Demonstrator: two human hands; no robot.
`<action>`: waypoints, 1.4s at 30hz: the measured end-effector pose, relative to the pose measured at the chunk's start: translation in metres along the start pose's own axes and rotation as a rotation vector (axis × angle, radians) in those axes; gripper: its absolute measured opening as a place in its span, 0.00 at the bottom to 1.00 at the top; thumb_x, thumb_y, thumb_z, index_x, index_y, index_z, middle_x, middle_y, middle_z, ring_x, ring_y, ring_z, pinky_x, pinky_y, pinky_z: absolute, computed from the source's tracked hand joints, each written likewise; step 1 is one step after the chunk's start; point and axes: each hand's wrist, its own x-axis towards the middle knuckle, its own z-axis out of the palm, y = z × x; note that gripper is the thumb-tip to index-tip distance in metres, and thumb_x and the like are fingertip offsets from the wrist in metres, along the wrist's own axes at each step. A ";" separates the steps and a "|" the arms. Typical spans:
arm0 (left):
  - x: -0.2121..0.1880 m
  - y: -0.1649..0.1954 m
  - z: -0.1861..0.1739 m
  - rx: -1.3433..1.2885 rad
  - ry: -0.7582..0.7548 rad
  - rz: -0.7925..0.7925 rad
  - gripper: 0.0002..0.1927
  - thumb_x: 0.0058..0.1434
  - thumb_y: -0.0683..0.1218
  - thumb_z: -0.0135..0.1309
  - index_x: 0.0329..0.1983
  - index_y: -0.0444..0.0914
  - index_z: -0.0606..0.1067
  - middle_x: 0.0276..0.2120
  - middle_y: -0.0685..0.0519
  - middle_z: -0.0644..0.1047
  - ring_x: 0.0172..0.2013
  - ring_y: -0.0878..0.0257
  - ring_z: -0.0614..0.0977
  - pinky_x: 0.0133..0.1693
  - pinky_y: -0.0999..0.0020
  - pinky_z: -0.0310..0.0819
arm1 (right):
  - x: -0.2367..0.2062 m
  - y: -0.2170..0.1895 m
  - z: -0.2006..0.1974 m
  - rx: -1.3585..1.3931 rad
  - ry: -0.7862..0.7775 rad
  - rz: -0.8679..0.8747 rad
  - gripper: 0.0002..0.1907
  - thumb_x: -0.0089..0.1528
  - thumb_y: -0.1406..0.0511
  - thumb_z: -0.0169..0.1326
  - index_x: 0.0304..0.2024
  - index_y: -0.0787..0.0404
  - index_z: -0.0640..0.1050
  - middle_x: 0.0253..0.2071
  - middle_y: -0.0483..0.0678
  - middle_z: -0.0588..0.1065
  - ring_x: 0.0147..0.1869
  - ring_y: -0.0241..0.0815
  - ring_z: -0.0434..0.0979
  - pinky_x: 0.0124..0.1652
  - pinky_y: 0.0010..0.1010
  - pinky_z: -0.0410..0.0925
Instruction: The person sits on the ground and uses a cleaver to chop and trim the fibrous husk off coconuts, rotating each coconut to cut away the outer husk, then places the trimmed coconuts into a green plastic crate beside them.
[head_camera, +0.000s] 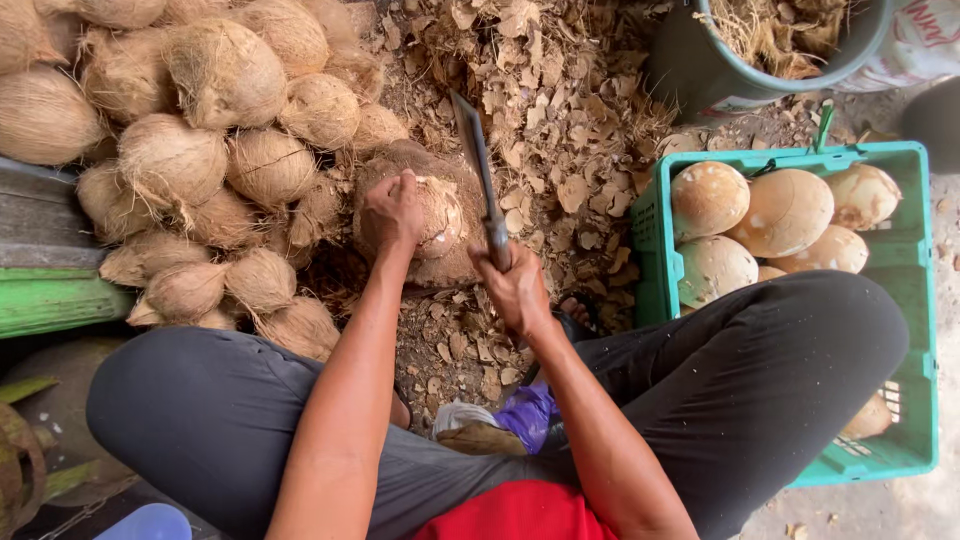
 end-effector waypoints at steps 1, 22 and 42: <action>0.000 0.002 -0.001 -0.042 -0.063 -0.047 0.24 0.67 0.64 0.45 0.35 0.42 0.81 0.20 0.60 0.73 0.18 0.70 0.68 0.19 0.71 0.57 | -0.001 -0.005 0.003 -0.020 -0.011 0.068 0.22 0.67 0.52 0.52 0.21 0.51 0.65 0.17 0.38 0.64 0.17 0.33 0.59 0.19 0.33 0.58; -0.006 -0.007 0.002 -0.088 0.002 -0.075 0.23 0.63 0.66 0.45 0.36 0.46 0.80 0.25 0.58 0.75 0.22 0.65 0.71 0.24 0.64 0.64 | 0.005 0.008 0.008 -0.196 -0.210 0.227 0.15 0.67 0.56 0.52 0.27 0.53 0.71 0.19 0.41 0.65 0.17 0.35 0.60 0.18 0.32 0.58; -0.012 -0.002 -0.008 -0.057 -0.014 -0.029 0.33 0.58 0.75 0.47 0.48 0.48 0.79 0.43 0.54 0.80 0.32 0.61 0.79 0.27 0.65 0.66 | 0.016 0.043 0.013 0.106 -0.183 0.252 0.17 0.66 0.59 0.57 0.26 0.59 0.70 0.15 0.41 0.65 0.14 0.34 0.60 0.15 0.30 0.55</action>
